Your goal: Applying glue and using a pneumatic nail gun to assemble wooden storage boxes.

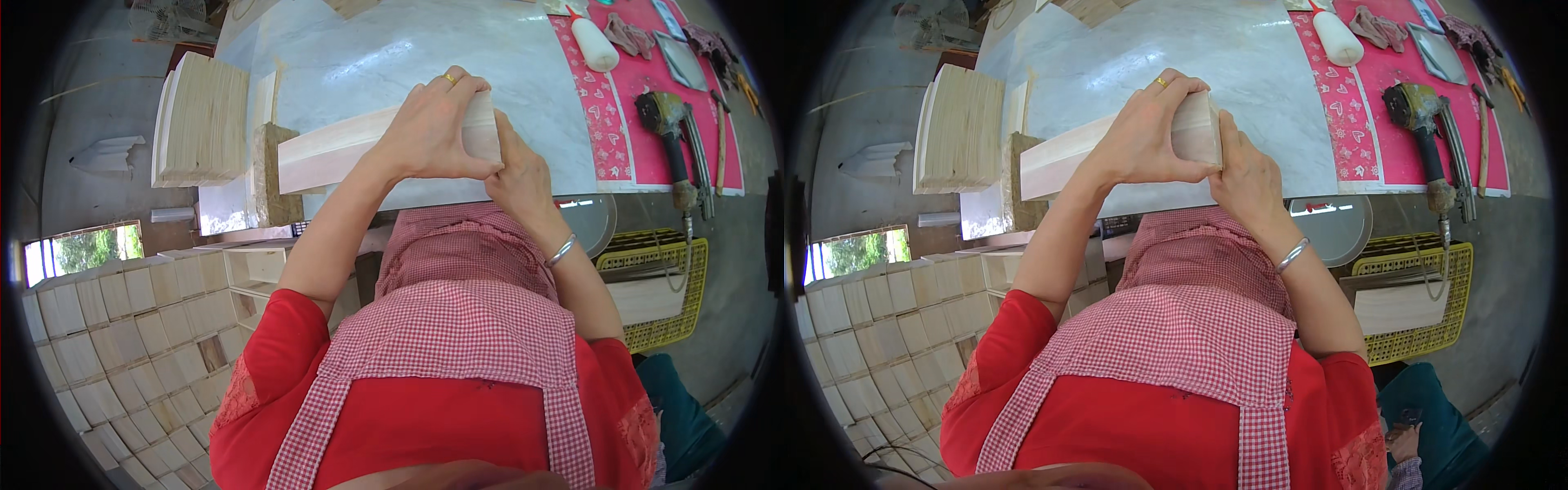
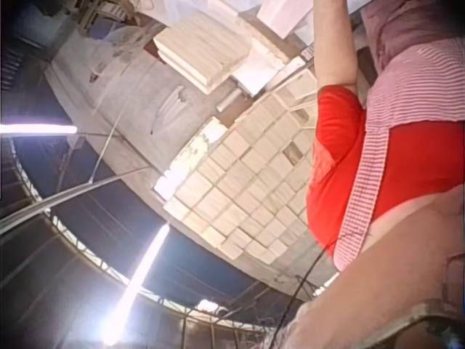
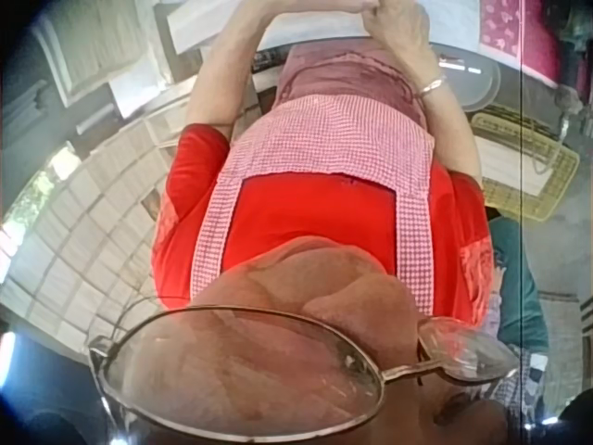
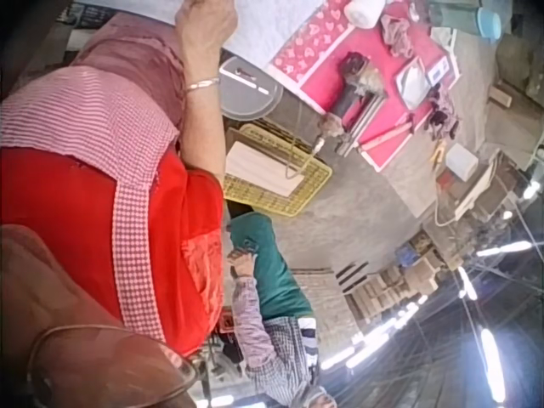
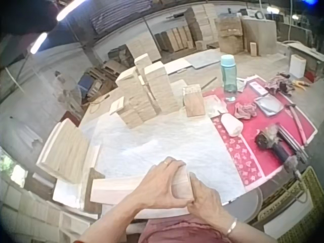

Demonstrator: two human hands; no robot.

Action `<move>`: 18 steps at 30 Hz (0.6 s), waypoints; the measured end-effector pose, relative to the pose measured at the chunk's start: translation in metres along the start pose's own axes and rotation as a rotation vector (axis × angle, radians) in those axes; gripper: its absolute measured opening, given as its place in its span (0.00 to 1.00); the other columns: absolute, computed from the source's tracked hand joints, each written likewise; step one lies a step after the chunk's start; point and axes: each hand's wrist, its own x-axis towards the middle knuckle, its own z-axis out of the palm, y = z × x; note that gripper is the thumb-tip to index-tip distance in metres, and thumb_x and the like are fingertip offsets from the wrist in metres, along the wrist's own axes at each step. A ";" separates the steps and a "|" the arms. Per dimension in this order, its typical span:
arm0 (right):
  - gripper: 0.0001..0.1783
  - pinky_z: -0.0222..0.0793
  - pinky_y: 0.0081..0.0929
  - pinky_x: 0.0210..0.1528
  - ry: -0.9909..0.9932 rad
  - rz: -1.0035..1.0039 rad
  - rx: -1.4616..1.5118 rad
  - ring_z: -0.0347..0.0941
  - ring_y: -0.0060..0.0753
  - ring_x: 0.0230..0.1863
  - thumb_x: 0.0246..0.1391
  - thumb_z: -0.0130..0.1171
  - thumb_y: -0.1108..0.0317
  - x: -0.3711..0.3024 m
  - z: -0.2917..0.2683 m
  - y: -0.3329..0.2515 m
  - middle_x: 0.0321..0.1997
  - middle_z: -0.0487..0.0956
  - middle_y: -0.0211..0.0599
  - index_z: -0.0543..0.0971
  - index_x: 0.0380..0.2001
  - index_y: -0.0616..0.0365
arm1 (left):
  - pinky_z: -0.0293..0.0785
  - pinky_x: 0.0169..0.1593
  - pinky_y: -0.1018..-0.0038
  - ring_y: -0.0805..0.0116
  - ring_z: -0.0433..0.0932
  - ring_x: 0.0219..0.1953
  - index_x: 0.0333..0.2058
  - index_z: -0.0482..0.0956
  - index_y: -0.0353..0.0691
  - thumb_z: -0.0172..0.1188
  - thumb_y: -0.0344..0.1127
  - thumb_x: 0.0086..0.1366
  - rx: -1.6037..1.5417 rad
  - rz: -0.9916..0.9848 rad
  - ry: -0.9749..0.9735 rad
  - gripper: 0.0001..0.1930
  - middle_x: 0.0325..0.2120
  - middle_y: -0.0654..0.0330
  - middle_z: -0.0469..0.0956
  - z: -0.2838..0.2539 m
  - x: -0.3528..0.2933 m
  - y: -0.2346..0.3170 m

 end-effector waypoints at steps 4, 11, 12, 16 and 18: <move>0.41 0.75 0.48 0.32 0.014 0.000 0.006 0.78 0.58 0.34 0.46 0.61 0.73 0.000 -0.001 0.000 0.37 0.79 0.51 0.58 0.65 0.60 | 0.71 0.49 0.62 0.50 0.75 0.46 0.52 0.71 0.32 0.73 0.49 0.34 0.003 0.000 -0.007 0.44 0.45 0.50 0.72 0.000 0.002 0.001; 0.58 0.73 0.34 0.38 -0.232 0.080 0.438 0.75 0.40 0.37 0.37 0.74 0.67 0.007 -0.035 0.002 0.52 0.71 0.46 0.54 0.71 0.57 | 0.70 0.48 0.62 0.51 0.75 0.46 0.51 0.71 0.34 0.73 0.49 0.33 0.017 -0.018 0.003 0.44 0.44 0.51 0.72 0.004 -0.003 -0.002; 0.58 0.73 0.34 0.38 -0.231 0.082 0.438 0.75 0.40 0.37 0.37 0.74 0.67 0.011 -0.041 0.000 0.52 0.71 0.46 0.54 0.71 0.57 | 0.70 0.48 0.61 0.51 0.75 0.46 0.51 0.72 0.33 0.73 0.50 0.33 0.012 -0.017 0.012 0.44 0.44 0.51 0.73 0.003 -0.001 0.000; 0.63 0.71 0.29 0.43 -0.204 -0.029 0.479 0.69 0.35 0.41 0.32 0.78 0.64 0.022 -0.051 -0.005 0.57 0.64 0.42 0.54 0.72 0.55 | 0.69 0.48 0.61 0.51 0.75 0.45 0.49 0.73 0.31 0.72 0.51 0.33 -0.002 -0.014 0.031 0.43 0.43 0.49 0.73 0.003 0.001 0.003; 0.60 0.71 0.32 0.49 -0.218 -0.033 0.465 0.70 0.39 0.47 0.33 0.78 0.65 0.018 -0.053 -0.008 0.59 0.64 0.43 0.57 0.71 0.56 | 0.69 0.47 0.62 0.51 0.75 0.45 0.49 0.73 0.31 0.72 0.51 0.33 -0.006 -0.011 0.036 0.43 0.43 0.49 0.73 0.004 0.000 0.002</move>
